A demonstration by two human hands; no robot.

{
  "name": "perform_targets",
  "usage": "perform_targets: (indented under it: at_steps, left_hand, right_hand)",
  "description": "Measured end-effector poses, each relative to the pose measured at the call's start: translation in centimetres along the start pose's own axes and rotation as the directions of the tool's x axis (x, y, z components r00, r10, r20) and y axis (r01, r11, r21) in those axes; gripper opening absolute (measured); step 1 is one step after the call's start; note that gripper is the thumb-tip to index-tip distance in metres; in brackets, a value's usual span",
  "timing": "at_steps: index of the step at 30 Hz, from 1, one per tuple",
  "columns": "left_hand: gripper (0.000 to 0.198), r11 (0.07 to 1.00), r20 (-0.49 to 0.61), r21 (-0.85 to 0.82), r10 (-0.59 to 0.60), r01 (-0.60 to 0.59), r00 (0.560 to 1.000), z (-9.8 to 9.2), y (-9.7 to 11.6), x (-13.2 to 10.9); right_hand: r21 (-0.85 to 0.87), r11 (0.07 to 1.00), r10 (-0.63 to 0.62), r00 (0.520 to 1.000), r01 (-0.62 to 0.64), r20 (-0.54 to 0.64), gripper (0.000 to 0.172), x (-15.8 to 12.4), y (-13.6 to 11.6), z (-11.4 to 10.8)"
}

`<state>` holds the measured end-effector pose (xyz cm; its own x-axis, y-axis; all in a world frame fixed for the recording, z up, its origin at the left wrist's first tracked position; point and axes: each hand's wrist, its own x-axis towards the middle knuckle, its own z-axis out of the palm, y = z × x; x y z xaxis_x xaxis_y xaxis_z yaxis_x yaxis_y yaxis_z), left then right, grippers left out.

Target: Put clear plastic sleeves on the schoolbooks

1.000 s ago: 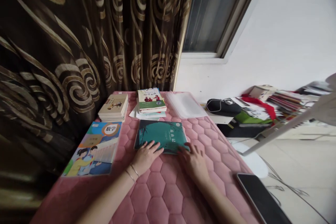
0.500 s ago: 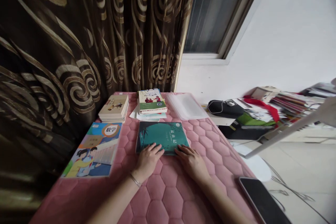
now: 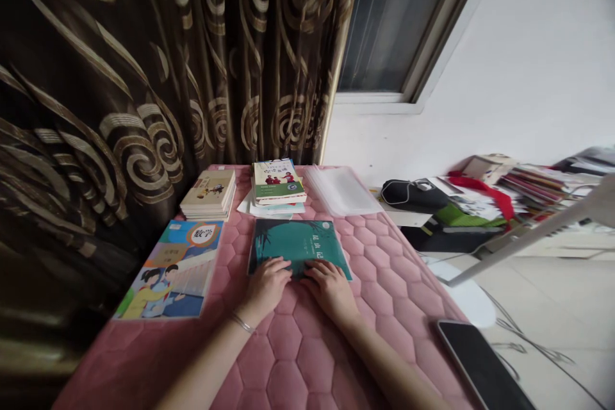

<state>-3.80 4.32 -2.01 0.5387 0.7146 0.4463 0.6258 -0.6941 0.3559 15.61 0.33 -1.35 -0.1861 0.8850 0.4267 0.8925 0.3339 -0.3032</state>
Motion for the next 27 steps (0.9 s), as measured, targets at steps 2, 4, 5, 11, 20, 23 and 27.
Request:
perform_targets:
  at_steps: [2, 4, 5, 11, 20, 23, 27]
  left_hand:
    - [0.022, 1.0, -0.028, -0.023, -0.011, 0.01, 1.0, -1.0, -1.2, -0.8]
    - [0.022, 0.998, -0.056, -0.043, -0.037, 0.035, 0.998, -2.1, -2.7, -1.9]
    - [0.022, 0.997, -0.067, -0.054, -0.054, 0.05, 0.996, -2.7, -3.4, -2.4]
    - [0.023, 0.97, -0.033, -0.186, -0.164, 0.155, 0.986, -4.9, -5.8, -3.7]
    - [0.032, 0.959, -0.018, -0.236, -0.168, 0.159, 0.986, -4.9, -6.1, -3.9]
    - [0.036, 0.981, 0.003, -0.149, -0.127, 0.126, 0.992, -5.4, -5.3, -3.8]
    - [0.026, 0.994, 0.031, 0.09, -0.067, 0.064, 0.997, -4.9, -2.2, -2.4]
  right_hand:
    - [0.02, 1.0, 0.009, 1.0, -0.008, -0.014, 0.014, -0.8, 1.7, -0.4]
    - [0.045, 0.998, 0.045, 0.999, -0.044, -0.028, 0.016, -1.6, 3.5, -1.1]
    - [0.065, 0.995, 0.074, 0.997, -0.071, -0.034, 0.017, -2.0, 4.4, -1.5]
    - [0.269, 0.932, 0.248, 0.969, -0.242, 0.011, 0.019, -3.3, 7.2, -3.0]
    - [0.353, 0.905, 0.235, 0.971, -0.237, 0.049, 0.029, -3.3, 7.7, -3.3]
    - [0.281, 0.936, 0.208, 0.977, -0.213, 0.049, 0.03, -3.3, 7.6, -3.5]
    - [0.163, 0.979, 0.118, 0.993, -0.119, 0.02, 0.024, -2.6, 5.1, -3.0]
